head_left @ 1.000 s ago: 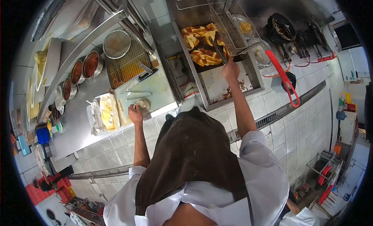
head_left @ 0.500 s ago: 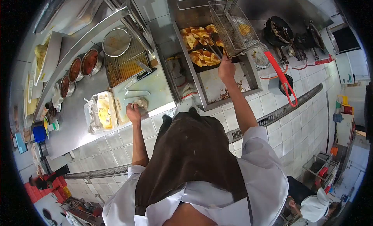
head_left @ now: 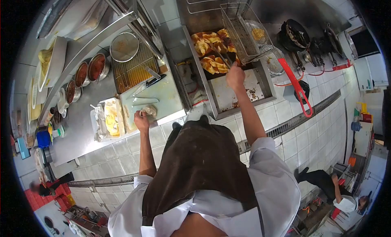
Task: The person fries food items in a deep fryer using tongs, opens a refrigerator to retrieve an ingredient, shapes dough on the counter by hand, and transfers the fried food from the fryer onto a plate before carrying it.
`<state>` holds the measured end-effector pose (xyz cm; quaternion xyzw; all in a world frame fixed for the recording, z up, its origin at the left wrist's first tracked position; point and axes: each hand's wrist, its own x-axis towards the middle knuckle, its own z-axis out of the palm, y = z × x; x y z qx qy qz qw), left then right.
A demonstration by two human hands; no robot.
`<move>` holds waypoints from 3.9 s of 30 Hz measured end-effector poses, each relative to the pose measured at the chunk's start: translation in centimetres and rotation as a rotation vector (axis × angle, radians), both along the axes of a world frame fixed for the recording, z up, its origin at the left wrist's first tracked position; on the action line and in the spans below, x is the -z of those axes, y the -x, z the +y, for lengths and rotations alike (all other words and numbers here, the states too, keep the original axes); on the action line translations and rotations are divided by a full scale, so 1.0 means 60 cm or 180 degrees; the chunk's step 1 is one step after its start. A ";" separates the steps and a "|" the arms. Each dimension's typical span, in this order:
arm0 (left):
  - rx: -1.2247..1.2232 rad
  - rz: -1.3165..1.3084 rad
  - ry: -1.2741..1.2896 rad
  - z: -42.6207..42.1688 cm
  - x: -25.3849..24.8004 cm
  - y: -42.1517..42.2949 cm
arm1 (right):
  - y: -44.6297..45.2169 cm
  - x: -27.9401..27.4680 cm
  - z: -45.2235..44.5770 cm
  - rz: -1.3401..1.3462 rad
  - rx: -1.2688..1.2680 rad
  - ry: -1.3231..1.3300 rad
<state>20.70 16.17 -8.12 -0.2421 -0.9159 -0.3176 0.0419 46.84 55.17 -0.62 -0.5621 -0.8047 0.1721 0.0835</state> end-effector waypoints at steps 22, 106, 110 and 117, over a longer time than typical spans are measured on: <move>0.0090 -0.0033 0.0221 0.005 0.002 0.015 | 0.119 0.170 0.191 0.1174 0.0998 0.2241; 0.0142 -0.0033 -0.0033 0.022 0.005 0.021 | 0.069 0.218 0.038 0.2118 0.1144 0.0663; 0.0199 -0.0018 -0.0092 0.017 0.009 0.021 | 0.002 0.084 0.011 0.1317 0.0539 0.0992; 0.0007 -0.0343 -0.0068 0.010 0.026 0.023 | -0.158 0.091 -0.042 0.1262 0.1112 0.1123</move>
